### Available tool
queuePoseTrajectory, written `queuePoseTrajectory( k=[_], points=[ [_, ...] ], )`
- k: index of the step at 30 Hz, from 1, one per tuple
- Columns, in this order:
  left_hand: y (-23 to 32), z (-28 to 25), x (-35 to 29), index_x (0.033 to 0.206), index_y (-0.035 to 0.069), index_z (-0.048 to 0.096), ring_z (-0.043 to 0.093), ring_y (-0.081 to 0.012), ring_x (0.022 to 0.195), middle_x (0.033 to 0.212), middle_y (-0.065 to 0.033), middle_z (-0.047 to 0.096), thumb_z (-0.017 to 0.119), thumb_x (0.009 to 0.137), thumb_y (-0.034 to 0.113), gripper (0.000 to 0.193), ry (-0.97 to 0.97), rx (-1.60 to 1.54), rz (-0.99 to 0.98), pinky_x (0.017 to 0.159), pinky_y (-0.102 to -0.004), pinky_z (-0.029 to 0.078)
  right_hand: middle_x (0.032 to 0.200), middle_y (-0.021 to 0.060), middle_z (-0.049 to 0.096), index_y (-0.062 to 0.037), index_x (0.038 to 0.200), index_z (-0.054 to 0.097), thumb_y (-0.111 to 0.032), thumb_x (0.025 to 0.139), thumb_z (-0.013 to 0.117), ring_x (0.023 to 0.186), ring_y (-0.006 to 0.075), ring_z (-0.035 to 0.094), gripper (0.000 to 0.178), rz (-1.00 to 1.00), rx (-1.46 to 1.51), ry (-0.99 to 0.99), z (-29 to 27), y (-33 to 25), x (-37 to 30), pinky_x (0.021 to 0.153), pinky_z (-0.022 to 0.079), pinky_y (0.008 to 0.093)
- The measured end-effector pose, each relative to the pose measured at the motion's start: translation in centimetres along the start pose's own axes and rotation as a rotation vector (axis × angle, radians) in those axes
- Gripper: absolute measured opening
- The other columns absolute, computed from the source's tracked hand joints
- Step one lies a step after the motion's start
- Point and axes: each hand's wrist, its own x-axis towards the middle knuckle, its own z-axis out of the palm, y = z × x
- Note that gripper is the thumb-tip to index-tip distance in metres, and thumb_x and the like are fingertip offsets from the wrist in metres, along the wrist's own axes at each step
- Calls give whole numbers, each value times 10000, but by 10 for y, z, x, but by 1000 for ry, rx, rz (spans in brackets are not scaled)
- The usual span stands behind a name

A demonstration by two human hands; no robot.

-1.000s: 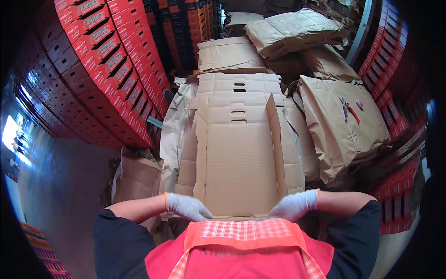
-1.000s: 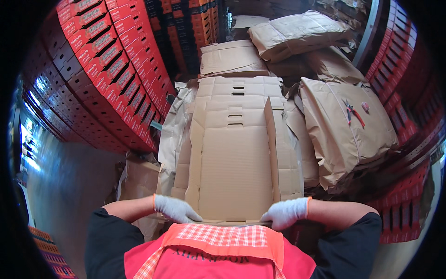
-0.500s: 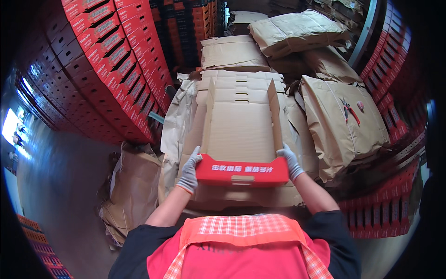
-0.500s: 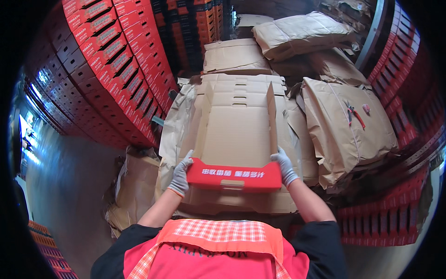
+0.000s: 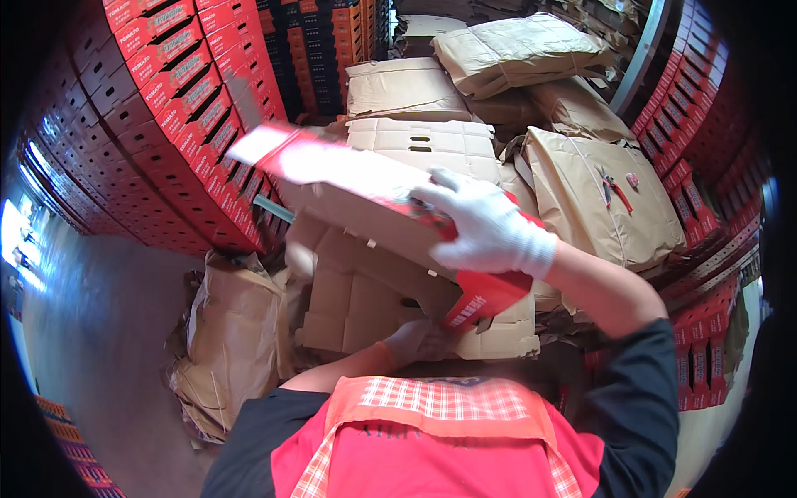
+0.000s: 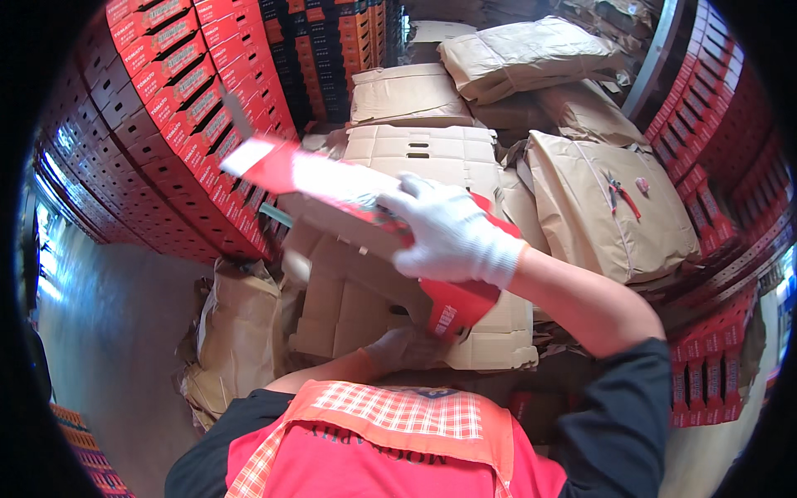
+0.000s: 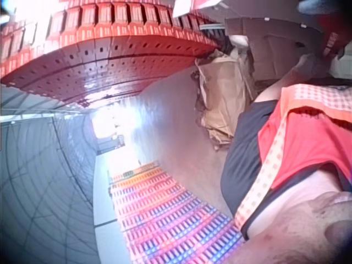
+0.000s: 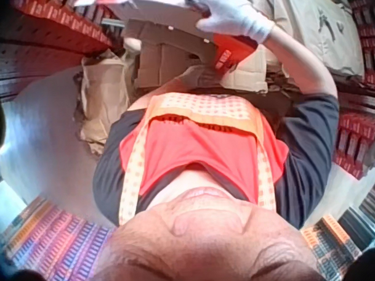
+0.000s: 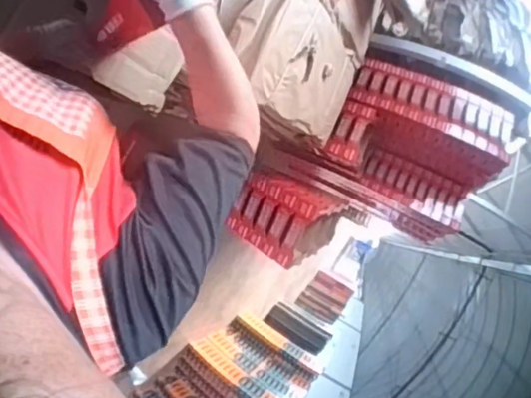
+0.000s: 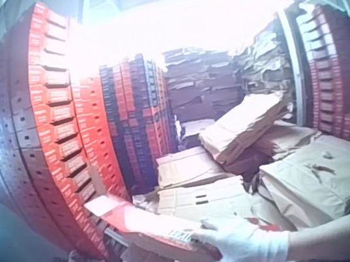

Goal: The person assembles flat cardboard boxes into three-dimensional containers by folding and interlocking the flaps. They repeatedly pick up flat sheets, fold them into shape, and stack the finished boxes on a growing pile.

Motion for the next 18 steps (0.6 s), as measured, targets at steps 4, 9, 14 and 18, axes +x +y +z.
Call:
queuePoseTrajectory(
  k=[4, 9, 14, 18],
  points=[
    [-104, -74, -39, 1284, 23, 567, 552, -326, 1217, 1287, -198, 594, 733, 767, 304, 611, 419, -1184, -1386, 1009, -450, 460, 847, 161, 705, -55, 1194, 622, -311, 877, 671, 758, 332, 699, 410, 83, 186, 729, 25, 31, 32, 722, 558, 389],
    [-269, -73, -70, 1269, -92, 525, 448, -429, 1280, 1316, -278, 505, 762, 543, 730, 1121, -17, -674, -1275, 1119, -574, 262, 946, 181, 698, -72, 1117, 604, -342, 820, 719, 853, 373, 686, 417, 233, 125, 590, 23, 42, 27, 773, 533, 426],
    [-310, -32, -76, 1066, -19, 634, 581, -364, 1003, 1021, -217, 599, 706, 550, 835, 1000, -245, -1038, -1125, 909, -435, 446, 912, 180, 705, -60, 1103, 600, -295, 865, 699, 796, 348, 703, 349, 210, -129, 651, -4, 56, -8, 705, 556, 426],
    [-298, -16, -73, 973, -15, 640, 593, -359, 940, 954, -209, 609, 711, 555, 823, 938, 25, -1037, -1097, 897, -453, 444, 723, 182, 674, -20, 887, 661, -290, 928, 634, 677, 356, 682, 274, 315, 121, 365, -20, 78, -24, 635, 536, 432]
  ],
)
